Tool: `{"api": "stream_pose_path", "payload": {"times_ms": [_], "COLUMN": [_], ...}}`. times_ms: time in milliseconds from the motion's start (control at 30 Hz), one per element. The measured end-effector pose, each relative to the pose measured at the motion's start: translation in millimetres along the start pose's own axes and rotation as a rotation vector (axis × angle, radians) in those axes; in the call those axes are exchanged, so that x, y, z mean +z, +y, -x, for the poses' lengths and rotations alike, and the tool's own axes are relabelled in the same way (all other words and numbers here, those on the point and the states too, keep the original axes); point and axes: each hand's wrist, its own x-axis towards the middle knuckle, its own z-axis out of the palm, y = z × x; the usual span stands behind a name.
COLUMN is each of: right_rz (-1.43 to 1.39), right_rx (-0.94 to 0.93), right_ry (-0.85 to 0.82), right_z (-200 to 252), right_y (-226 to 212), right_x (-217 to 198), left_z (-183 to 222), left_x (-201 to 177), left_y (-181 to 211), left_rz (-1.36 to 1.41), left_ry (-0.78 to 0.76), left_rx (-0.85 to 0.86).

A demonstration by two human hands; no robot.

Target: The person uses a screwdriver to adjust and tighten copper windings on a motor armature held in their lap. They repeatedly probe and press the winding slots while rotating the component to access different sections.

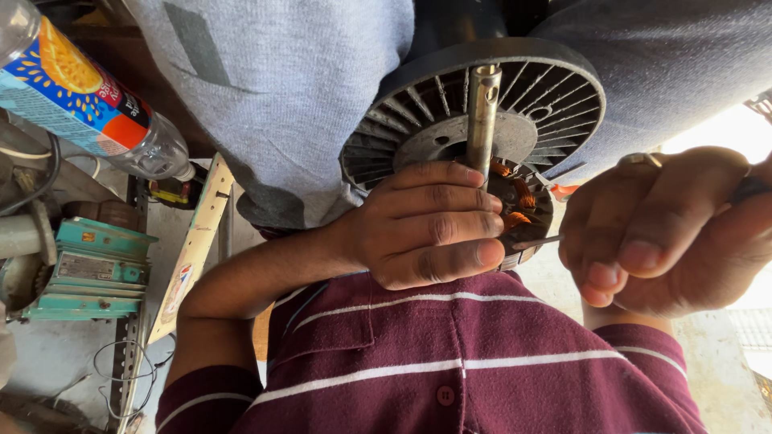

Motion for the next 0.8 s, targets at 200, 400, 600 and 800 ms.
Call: {"api": "stream_pose_path", "payload": {"times_ms": [200,400,600,800], "right_rz": [0.142,0.542,0.635,1.128], "right_rx": [-0.074,-0.168,-0.493,-0.244], "right_ry": [0.004,-0.324,-0.328,-0.257], "right_z": [-19,-67,-57,-30], "right_y": [10,-2,21,8], "right_x": [23,66,70,102], "left_z": [-1,-3,-5,-8], "left_x": [-11,-10,-13,-10], "left_y": [0,0,0,18], "left_rz": [0.013,0.014,-0.051,-0.100], "left_ry": [-0.050,-0.053,-0.023,0.065], "left_rx": [-0.001,0.009,0.044,0.035]}}
